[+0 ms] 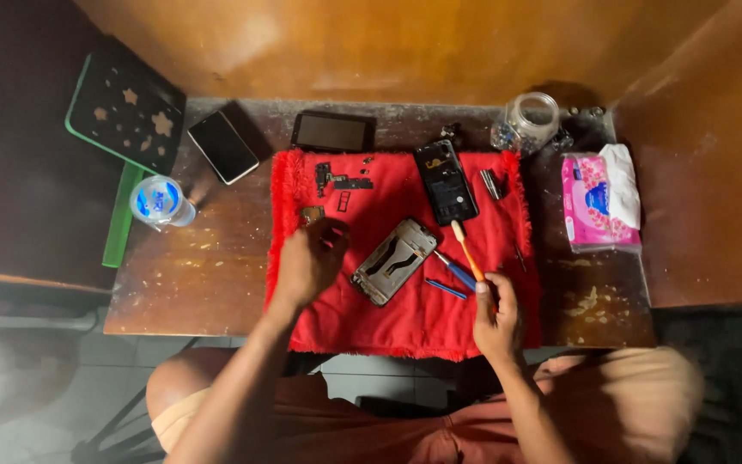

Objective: Cleaning a mobile phone midframe component using a small brush and a spudger on a repair bench.

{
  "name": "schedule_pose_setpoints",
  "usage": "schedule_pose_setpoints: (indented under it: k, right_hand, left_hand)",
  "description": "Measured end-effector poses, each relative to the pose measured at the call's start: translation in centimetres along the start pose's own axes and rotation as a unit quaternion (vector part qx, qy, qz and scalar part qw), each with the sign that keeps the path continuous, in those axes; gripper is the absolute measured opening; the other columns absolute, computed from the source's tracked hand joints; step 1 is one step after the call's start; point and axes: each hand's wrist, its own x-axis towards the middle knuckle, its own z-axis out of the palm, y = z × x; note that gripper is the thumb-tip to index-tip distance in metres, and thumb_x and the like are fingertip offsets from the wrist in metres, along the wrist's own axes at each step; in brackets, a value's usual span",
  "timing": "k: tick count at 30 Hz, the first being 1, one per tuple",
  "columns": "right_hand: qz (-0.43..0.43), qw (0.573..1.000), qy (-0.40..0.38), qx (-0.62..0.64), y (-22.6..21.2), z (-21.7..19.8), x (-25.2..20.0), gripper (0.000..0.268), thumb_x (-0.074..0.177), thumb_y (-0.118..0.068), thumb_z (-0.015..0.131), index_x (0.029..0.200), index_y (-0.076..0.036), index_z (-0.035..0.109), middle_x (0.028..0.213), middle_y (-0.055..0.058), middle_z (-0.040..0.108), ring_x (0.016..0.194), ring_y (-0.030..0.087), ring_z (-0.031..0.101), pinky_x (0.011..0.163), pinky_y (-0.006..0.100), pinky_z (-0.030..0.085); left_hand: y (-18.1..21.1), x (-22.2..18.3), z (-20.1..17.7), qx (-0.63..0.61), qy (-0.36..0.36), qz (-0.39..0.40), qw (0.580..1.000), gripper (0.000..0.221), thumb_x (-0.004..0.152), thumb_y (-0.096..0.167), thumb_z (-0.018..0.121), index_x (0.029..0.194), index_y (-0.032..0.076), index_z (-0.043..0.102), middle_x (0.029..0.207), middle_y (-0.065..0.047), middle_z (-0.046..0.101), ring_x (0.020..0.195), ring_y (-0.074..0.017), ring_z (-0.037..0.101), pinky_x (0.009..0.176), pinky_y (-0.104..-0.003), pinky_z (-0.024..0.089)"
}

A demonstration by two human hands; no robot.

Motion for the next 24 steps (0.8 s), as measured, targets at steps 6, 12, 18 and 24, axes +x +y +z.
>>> schedule_pose_setpoints:
  k: [6, 12, 18, 24]
  right_hand:
    - [0.001, 1.0, -0.005, -0.018, 0.3, 0.3, 0.0, 0.021, 0.105, -0.027, 0.062, 0.119, -0.013, 0.068, 0.109, 0.018, 0.074, 0.108, 0.038, 0.07, 0.091, 0.048, 0.056]
    - [0.006, 0.999, 0.0, -0.04, 0.2, 0.4, -0.1, 0.019, 0.104, -0.024, 0.064, 0.119, -0.013, 0.07, 0.108, 0.019, 0.074, 0.108, 0.039, 0.07, 0.092, 0.049, 0.055]
    - [0.004, 1.0, 0.008, -0.022, -0.8, 0.2, 0.0, 0.018, 0.105, -0.023, 0.064, 0.117, -0.012, 0.07, 0.097, 0.018, 0.073, 0.099, 0.038, 0.072, 0.086, 0.047, 0.056]
    - [-0.007, 0.999, 0.031, 0.029, 0.1, 0.2, 0.0, 0.017, 0.105, -0.018, 0.064, 0.118, -0.008, 0.069, 0.074, 0.009, 0.066, 0.076, 0.021, 0.068, 0.078, 0.038, 0.057]
  left_hand:
    - [-0.9, 5.3, -4.1, 0.146, -0.012, -0.052, 0.988, 0.032, 0.085, 0.044, 0.07, 0.115, 0.034, 0.074, 0.101, -0.008, 0.078, 0.092, -0.0413, 0.075, 0.081, -0.057, 0.062]
    - [0.5, 2.5, -3.2, 0.196, -0.046, -0.034, 0.979, 0.062, 0.075, 0.031, 0.084, 0.128, 0.007, 0.062, 0.125, -0.021, 0.056, 0.107, -0.0521, 0.068, 0.082, -0.065, 0.061]
    - [1.1, 2.3, -3.6, 0.094, -0.047, -0.048, 0.993, 0.052, 0.079, 0.015, 0.069, 0.125, 0.014, 0.043, 0.123, -0.021, 0.061, 0.104, -0.0538, 0.067, 0.085, -0.069, 0.057]
    - [4.8, -0.1, -3.9, -0.587, -0.073, -0.042, 0.805, 0.073, 0.076, -0.016, 0.043, 0.145, 0.007, 0.04, 0.134, -0.025, 0.056, 0.111, -0.0316, 0.065, 0.092, -0.037, 0.058]
